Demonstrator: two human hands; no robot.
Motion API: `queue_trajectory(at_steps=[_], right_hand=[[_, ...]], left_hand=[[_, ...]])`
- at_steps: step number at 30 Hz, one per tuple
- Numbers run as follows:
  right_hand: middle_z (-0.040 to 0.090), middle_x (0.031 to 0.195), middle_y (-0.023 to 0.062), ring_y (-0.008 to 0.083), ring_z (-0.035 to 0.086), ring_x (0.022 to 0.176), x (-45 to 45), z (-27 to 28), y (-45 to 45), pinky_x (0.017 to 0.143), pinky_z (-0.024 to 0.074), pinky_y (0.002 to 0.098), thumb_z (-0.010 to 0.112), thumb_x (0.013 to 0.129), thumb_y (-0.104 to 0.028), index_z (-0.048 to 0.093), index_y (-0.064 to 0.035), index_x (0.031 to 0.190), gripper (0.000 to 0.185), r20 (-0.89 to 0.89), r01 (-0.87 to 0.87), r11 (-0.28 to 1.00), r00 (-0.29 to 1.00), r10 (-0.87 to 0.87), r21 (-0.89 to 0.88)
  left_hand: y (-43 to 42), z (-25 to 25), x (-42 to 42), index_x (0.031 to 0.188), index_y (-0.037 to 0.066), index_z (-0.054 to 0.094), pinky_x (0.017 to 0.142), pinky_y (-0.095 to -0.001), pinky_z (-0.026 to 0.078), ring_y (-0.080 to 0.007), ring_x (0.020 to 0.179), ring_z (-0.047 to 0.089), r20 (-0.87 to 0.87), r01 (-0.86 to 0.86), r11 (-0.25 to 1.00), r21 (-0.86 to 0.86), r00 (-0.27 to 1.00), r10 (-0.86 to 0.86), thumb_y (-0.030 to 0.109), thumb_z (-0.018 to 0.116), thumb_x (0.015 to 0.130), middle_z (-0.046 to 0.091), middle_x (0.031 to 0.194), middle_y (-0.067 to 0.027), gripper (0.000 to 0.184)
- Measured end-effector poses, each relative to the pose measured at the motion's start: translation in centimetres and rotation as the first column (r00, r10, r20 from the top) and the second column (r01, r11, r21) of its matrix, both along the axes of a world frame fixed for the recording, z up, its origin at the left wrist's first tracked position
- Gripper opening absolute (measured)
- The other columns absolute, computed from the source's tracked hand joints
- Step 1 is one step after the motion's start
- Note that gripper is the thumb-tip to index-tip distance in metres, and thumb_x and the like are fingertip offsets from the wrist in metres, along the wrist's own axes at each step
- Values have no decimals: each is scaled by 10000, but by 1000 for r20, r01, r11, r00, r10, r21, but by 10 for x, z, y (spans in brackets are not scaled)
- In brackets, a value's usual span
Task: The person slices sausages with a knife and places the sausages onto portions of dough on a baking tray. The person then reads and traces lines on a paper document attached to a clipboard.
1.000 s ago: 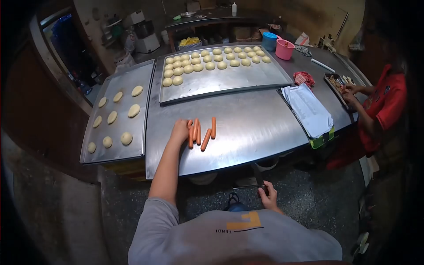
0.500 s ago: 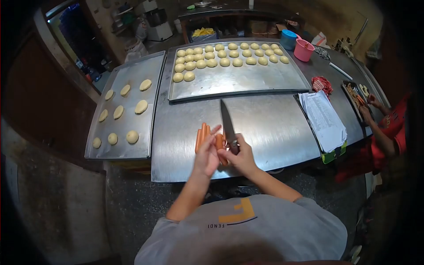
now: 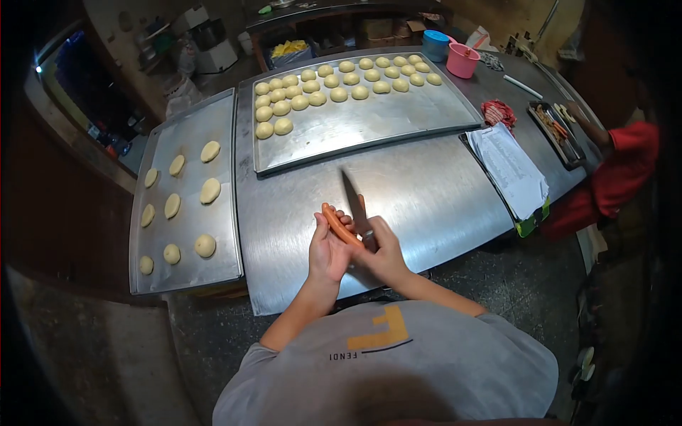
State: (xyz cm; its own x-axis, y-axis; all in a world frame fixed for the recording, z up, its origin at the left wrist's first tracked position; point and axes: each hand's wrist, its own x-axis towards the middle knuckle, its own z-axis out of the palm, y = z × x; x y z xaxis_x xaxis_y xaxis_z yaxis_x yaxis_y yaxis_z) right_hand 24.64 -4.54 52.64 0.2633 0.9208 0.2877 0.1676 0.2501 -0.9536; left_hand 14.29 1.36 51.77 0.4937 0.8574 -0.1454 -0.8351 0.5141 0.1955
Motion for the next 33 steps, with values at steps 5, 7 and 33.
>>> queue_trajectory(at_steps=[5, 7, 33], right_hand=[[554, 750, 41, 85, 457, 499, 0, 18, -4, 454, 365, 188, 529, 874, -97, 492, -11, 1038, 189, -153, -86, 990, 986, 68, -111], [557, 767, 45, 90, 454, 484, 0, 31, -7, 442, 361, 190, 520, 880, -94, 492, -14, 1050, 190, -532, -288, 931, 837, 130, -225], [550, 816, 133, 190, 499, 577, -4, 47, -8, 528, 444, 264, 505, 784, 66, 315, 41, 1332, 580, 491, -320, 878, 864, 115, 357]], left_hand=[[0, 26, 12, 1049, 106, 491, 669, -240, 436, -105, 733, 484, -252, 15, 991, 133, 968, 19, 378, 441, 921, 493, 829, -27, 305], [-2, 29, 13, 1029, 111, 493, 627, -230, 427, -101, 690, 465, -377, 76, 961, 267, 926, 32, 396, 440, 918, 476, 782, -5, 310], [13, 81, -35, 751, 127, 395, 456, -219, 267, -79, 500, 281, -128, -300, 696, 653, 861, 492, 604, 320, 879, 393, 638, 6, 500]])
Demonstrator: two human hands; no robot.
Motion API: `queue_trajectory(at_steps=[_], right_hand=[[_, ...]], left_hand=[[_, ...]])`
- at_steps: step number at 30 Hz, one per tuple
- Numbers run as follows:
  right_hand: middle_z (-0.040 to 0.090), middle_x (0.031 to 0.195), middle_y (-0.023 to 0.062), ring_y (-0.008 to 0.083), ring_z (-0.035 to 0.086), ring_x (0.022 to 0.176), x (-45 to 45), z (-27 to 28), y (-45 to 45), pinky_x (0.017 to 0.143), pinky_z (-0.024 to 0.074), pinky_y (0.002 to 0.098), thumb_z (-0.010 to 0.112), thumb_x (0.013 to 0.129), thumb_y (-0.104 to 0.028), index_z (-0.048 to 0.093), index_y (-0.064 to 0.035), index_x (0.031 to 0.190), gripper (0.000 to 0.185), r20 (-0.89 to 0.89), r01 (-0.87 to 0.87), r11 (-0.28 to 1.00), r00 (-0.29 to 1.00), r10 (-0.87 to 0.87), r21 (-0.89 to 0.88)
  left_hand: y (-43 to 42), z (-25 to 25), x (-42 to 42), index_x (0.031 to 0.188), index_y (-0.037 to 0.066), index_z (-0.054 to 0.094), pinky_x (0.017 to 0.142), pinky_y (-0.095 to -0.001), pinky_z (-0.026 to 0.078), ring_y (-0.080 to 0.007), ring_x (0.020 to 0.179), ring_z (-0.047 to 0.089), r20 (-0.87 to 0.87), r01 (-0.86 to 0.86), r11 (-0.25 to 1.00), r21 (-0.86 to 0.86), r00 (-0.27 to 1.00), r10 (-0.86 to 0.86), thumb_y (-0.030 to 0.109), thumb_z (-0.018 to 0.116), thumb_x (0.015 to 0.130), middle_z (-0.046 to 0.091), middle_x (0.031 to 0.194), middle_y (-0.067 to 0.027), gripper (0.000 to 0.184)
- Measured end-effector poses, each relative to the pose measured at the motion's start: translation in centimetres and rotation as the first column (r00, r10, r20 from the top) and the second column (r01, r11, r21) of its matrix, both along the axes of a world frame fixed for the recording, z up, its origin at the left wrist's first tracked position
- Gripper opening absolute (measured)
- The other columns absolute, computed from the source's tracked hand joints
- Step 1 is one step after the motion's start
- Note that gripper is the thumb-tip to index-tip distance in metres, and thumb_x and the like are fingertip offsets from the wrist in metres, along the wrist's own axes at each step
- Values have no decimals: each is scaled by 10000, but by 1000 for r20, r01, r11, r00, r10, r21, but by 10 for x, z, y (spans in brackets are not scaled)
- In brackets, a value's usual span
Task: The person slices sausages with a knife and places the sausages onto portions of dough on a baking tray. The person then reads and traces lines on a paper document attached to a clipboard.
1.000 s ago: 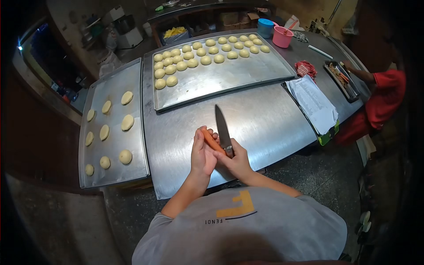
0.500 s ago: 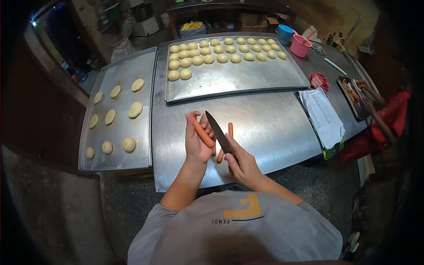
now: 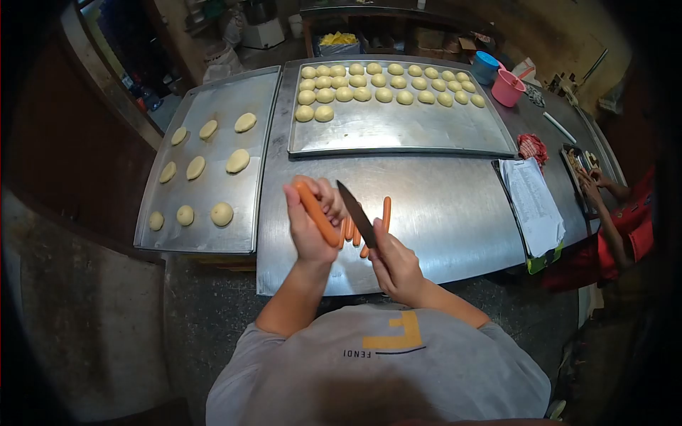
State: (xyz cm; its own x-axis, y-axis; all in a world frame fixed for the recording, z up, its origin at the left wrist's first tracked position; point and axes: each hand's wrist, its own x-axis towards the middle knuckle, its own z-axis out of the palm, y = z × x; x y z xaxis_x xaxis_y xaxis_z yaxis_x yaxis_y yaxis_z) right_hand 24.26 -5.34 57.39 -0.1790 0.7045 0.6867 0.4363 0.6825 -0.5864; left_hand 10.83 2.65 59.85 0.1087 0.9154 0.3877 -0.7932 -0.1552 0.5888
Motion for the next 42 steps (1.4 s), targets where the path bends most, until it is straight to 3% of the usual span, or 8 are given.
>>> queue_trajectory(at_steps=[4, 10, 14, 20, 24, 29, 40, 42], right_hand=[[551, 822, 133, 184, 499, 590, -8, 1, 4, 525, 444, 260, 509, 768, 69, 318, 36, 1332, 597, 93, 7, 998, 996, -2, -62], [550, 818, 132, 181, 499, 602, -7, 1, 1, 523, 440, 253, 509, 761, 67, 314, 34, 1336, 608, 138, -19, 996, 990, 31, -85], [550, 817, 135, 180, 501, 602, -3, -1, -2, 516, 439, 251, 512, 760, 61, 305, 34, 1339, 616, 171, -14, 994, 985, 33, -110], [552, 818, 143, 180, 505, 599, -3, -3, -7, 507, 438, 250, 515, 760, 58, 297, 39, 1340, 620, 167, 1, 997, 986, 12, -76], [582, 863, 173, 226, 543, 659, -5, -2, -13, 583, 449, 284, 473, 746, 109, 318, 48, 1326, 604, 133, -4, 988, 991, 25, -153], [559, 813, 162, 187, 518, 593, -7, -6, -13, 514, 447, 257, 498, 774, 59, 270, 47, 1348, 617, 123, -23, 996, 992, 34, -91], [561, 800, 168, 209, 538, 598, -11, -9, -16, 526, 454, 272, 476, 792, 59, 262, 51, 1348, 596, 94, -55, 983, 993, 73, -173], [565, 928, 209, 234, 572, 661, -11, -9, -17, 562, 468, 275, 461, 778, 78, 285, 51, 1338, 587, 103, -59, 973, 991, 84, -222]], left_hand=[[-2, -35, 16, 752, 142, 374, 444, -220, 232, -75, 480, 256, 183, 116, 981, -159, 979, -86, 614, 287, 880, 360, 607, 17, 497], [-6, -29, 27, 768, 154, 379, 436, -216, 211, -72, 466, 241, 140, 4, 996, -90, 990, 9, 607, 270, 887, 324, 581, 26, 481], [-11, -20, 30, 754, 142, 349, 429, -230, 253, -77, 469, 286, 72, -61, 992, -107, 995, 69, 620, 283, 872, 352, 563, 11, 497], [-18, -21, 35, 766, 162, 376, 425, -204, 239, -63, 459, 282, 119, 48, 998, -38, 992, -43, 569, 277, 905, 311, 570, 32, 442], [-22, -20, 36, 770, 166, 370, 399, -196, 239, -56, 440, 278, 91, 73, 997, -1, 993, -73, 543, 275, 918, 307, 554, 34, 416], [-25, -23, 38, 768, 168, 363, 376, -194, 219, -51, 417, 248, 99, 71, 997, -3, 993, -71, 526, 251, 929, 296, 528, 35, 409], [-29, -27, 37, 766, 168, 334, 373, -206, 203, -53, 411, 220, 55, 29, 997, -77, 998, -25, 500, 206, 945, 281, 515, 36, 398], [-29, -28, 37, 765, 169, 327, 371, -210, 197, -56, 408, 213, 65, 41, 995, -91, 997, -35, 495, 204, 947, 278, 513, 36, 393]])
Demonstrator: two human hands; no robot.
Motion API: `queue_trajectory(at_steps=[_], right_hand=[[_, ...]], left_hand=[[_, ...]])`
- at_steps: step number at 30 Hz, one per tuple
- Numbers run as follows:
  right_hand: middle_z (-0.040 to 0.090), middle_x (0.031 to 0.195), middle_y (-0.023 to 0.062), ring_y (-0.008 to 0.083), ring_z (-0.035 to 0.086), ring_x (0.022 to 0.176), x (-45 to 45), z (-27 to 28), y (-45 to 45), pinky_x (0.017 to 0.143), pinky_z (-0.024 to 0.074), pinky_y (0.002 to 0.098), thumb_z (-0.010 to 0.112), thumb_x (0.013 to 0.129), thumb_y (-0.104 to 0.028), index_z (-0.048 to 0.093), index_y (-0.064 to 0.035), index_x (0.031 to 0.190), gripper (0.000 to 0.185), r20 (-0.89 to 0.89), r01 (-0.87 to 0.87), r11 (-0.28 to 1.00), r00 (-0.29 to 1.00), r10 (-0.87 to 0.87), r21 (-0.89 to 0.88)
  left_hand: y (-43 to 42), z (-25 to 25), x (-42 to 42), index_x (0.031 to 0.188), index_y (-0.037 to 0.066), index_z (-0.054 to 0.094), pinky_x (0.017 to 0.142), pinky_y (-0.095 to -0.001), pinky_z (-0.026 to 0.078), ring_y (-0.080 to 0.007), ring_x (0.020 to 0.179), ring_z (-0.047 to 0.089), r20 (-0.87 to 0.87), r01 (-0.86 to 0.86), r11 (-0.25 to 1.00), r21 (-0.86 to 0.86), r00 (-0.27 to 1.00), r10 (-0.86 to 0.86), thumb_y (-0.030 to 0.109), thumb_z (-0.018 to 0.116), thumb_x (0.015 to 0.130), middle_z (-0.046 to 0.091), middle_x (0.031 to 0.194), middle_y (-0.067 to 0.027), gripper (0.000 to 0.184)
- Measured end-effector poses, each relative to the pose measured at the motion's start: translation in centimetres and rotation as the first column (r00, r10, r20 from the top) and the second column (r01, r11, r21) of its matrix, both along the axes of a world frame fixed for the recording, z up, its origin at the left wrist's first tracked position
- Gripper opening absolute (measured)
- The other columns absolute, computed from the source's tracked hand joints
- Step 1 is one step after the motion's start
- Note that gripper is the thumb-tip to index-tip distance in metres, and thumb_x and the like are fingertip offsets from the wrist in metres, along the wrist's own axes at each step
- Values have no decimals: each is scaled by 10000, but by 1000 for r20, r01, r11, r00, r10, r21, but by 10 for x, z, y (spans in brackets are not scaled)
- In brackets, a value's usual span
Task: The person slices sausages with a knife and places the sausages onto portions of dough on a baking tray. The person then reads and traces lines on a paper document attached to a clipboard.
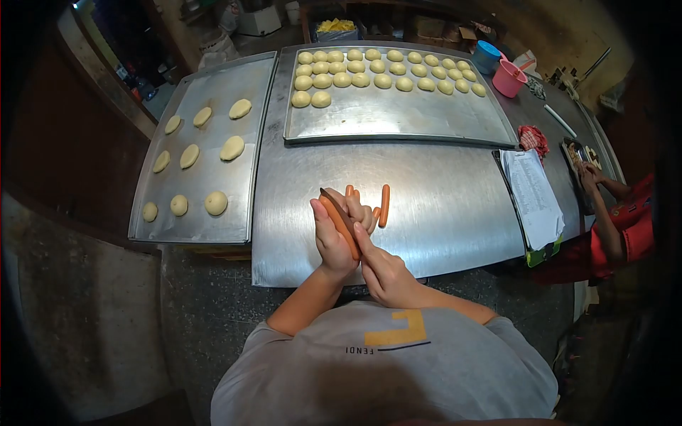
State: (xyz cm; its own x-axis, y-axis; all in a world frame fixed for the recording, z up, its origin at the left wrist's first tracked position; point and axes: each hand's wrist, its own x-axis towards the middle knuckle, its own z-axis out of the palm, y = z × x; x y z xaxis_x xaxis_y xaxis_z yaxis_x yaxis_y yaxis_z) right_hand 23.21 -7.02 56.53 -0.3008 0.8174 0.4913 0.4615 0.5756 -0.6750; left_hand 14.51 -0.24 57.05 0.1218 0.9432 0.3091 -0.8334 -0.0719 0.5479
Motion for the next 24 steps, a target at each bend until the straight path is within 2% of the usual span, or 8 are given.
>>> queue_trajectory(at_steps=[2, 8, 13, 15, 17, 18, 22, 24], right_hand=[[569, 1056, 251, 259, 606, 724, 0, 0, -1, 598, 482, 278, 446, 765, 97, 308, 51, 1327, 581, 9, -4, 999, 1000, 4, -49], [556, 1095, 253, 263, 609, 730, 0, -1, 1, 602, 482, 275, 445, 762, 97, 309, 50, 1327, 583, 1, -18, 998, 1000, 18, -65], [556, 1105, 244, 265, 611, 753, 6, 2, 8, 610, 483, 286, 445, 759, 93, 311, 54, 1323, 582, -26, -29, 999, 999, 28, -34], [557, 1106, 235, 258, 605, 742, 7, 3, 10, 609, 481, 287, 450, 759, 84, 310, 53, 1324, 582, 45, -22, 998, 999, 25, -67], [559, 1106, 226, 252, 599, 732, 6, 2, 11, 607, 479, 289, 454, 760, 76, 309, 52, 1324, 583, 111, -12, 995, 994, 24, -103], [559, 1106, 226, 252, 599, 732, 5, 1, 10, 607, 479, 289, 454, 760, 76, 309, 52, 1324, 583, 110, -12, 995, 994, 23, -104], [581, 1030, 195, 238, 573, 692, -4, -15, 5, 591, 467, 285, 472, 762, 51, 305, 46, 1329, 591, 45, -21, 990, 999, 27, -140], [582, 1002, 186, 229, 562, 677, -6, -20, 7, 582, 461, 280, 469, 766, 50, 304, 40, 1332, 589, 29, -24, 993, 999, 27, -112]], left_hand=[[0, -1, -1, 765, 169, 321, 369, -214, 191, -58, 405, 206, 6, 14, 1000, -15, 1000, -14, 489, 202, 949, 275, 511, 36, 389], [2, -5, -7, 777, 159, 337, 404, -224, 239, -70, 432, 248, 36, 72, 997, 9, 997, -72, 506, 206, 943, 295, 527, 23, 407], [12, 3, -6, 795, 145, 356, 468, -233, 296, -81, 499, 309, -118, 39, 990, 133, 993, -23, 556, 206, 921, 333, 570, 7, 455], [11, 25, -3, 798, 136, 359, 503, -233, 311, -87, 532, 328, -47, -102, 994, -46, 994, 100, 575, 236, 905, 343, 589, 0, 469], [9, 38, -3, 801, 127, 363, 537, -234, 325, -92, 565, 348, -5, -226, 945, -235, 973, 231, 594, 265, 888, 354, 608, -6, 485], [10, 34, -3, 801, 127, 363, 537, -234, 325, -92, 565, 348, -6, -226, 945, -236, 973, 231, 594, 265, 888, 354, 608, -6, 485], [14, -5, -14, 781, 135, 368, 532, -217, 323, -83, 562, 334, 1, -55, 993, 101, 998, 55, 548, 313, 902, 365, 632, 7, 434], [14, -12, -18, 778, 134, 367, 531, -215, 322, -82, 560, 331, -26, -64, 994, 92, 997, 66, 523, 326, 909, 364, 635, 7, 413]])
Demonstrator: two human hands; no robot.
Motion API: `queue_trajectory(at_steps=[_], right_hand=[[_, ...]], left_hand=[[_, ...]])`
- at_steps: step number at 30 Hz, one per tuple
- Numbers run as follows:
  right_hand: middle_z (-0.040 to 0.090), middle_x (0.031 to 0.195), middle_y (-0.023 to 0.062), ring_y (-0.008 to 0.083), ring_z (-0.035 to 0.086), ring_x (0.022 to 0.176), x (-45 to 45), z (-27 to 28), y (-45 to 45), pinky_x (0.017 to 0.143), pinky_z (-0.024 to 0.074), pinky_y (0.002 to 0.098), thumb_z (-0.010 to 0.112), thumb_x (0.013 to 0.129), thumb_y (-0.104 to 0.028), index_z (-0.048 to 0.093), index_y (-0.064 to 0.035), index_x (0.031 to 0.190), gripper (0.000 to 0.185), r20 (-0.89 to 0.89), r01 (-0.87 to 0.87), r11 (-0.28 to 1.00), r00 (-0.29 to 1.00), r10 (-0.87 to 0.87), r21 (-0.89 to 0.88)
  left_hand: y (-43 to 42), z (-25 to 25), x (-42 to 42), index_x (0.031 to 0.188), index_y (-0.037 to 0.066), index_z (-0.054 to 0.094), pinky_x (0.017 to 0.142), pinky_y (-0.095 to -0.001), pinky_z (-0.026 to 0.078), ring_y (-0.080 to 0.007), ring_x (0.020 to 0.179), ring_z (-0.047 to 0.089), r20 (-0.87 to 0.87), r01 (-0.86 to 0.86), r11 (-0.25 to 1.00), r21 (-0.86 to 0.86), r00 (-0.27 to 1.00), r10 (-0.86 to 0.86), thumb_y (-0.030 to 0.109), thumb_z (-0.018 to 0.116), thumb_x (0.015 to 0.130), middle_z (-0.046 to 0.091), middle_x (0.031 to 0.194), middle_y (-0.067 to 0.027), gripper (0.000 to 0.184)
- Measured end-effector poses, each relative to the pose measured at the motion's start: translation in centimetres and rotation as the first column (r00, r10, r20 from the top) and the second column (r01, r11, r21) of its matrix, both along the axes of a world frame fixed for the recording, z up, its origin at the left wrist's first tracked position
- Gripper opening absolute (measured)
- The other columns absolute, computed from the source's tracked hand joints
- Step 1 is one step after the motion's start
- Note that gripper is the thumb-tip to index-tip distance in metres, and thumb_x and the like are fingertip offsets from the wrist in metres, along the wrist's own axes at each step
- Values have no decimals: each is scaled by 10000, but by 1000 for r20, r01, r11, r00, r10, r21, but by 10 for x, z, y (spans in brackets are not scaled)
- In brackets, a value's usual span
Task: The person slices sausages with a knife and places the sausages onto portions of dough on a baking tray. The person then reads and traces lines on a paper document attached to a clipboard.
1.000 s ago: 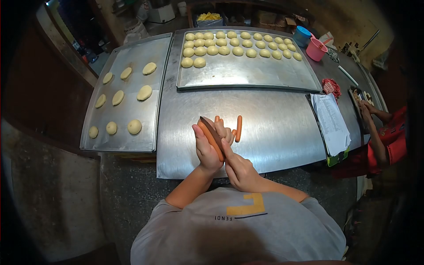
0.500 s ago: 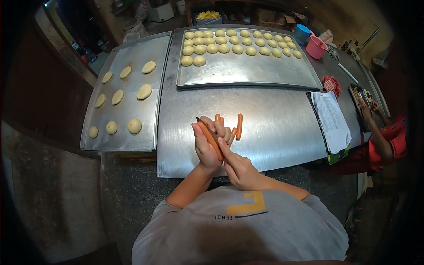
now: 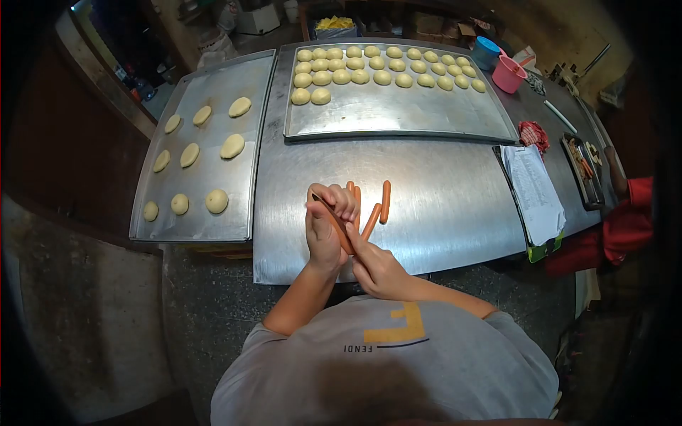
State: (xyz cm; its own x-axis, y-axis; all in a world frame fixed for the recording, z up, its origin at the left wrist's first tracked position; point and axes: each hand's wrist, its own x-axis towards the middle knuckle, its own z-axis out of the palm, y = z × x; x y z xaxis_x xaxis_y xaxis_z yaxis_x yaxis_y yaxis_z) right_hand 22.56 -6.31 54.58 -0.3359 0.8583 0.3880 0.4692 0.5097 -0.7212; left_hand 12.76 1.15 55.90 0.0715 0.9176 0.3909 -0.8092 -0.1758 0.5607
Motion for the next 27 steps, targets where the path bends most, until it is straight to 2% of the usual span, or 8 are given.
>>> queue_trajectory(at_steps=[4, 8, 11, 13, 15, 18, 24, 27], right_hand=[[586, 919, 160, 204, 531, 631, -2, -12, -1, 555, 443, 266, 457, 778, 48, 302, 24, 1341, 584, -41, 4, 997, 999, -1, 74], [579, 845, 147, 161, 500, 590, -4, -28, -4, 522, 411, 243, 425, 800, 55, 272, 4, 1361, 584, -309, 115, 990, 947, -83, 87], [595, 896, 163, 135, 474, 533, 11, -32, 7, 471, 378, 222, 418, 826, 22, 269, 4, 1364, 558, -402, 231, 967, 900, -171, 104], [595, 888, 152, 122, 444, 508, 31, -33, 7, 466, 368, 228, 416, 819, 31, 247, -9, 1375, 583, -364, 309, 945, 872, -327, -108], [596, 875, 146, 123, 422, 487, 47, -40, 7, 462, 355, 235, 417, 818, 27, 224, -10, 1382, 597, -327, 367, 916, 855, -402, -164], [598, 851, 144, 120, 410, 484, 61, -43, 2, 456, 340, 229, 416, 822, 16, 220, -11, 1383, 595, -271, 434, 873, 833, -482, -220], [593, 804, 133, 117, 400, 481, 66, -46, -6, 458, 332, 225, 419, 826, 3, 235, -12, 1377, 581, -292, 458, 860, 810, -508, -227], [593, 792, 123, 109, 417, 496, 67, -46, -9, 465, 339, 218, 440, 821, 2, 245, -10, 1373, 585, -282, 447, 870, 825, -490, -207]], left_hand=[[-5, -9, -4, 770, 133, 364, 527, -209, 318, -80, 554, 321, -74, -29, 999, -40, 997, 26, 450, 365, 931, 361, 644, 9, 356], [-1, -10, -12, 761, 127, 358, 540, -219, 326, -85, 578, 331, -102, -195, 924, -328, 980, 171, 397, 377, 946, 349, 640, 5, 327], [24, -39, -33, 784, 125, 378, 514, -197, 315, -83, 557, 343, -249, -346, 848, -402, 932, 263, 323, 397, 951, 373, 666, 0, 260], [30, -54, -37, 804, 90, 422, 588, -230, 323, -120, 606, 381, -672, -586, 811, -4, 602, 432, 300, 436, 923, 412, 718, -33, 241], [32, -67, -40, 823, 55, 467, 662, -262, 332, -156, 655, 418, -813, -555, 702, 447, 75, 577, 276, 475, 894, 451, 770, -66, 232], [39, -78, -36, 853, 3, 533, 773, -311, 345, -211, 728, 475, -409, -52, 491, 870, -633, 657, 242, 534, 851, 509, 848, -115, 239], [36, -84, -16, 862, 8, 585, 854, -349, 296, -242, 769, 482, -582, 49, 689, 723, -495, 645, 189, 544, 813, 530, 894, -143, 192], [37, -88, -9, 926, 23, 547, 783, -330, 343, -219, 734, 482, -753, 14, 856, 517, -468, 462, 159, 525, 808, 517, 856, -114, 181]])
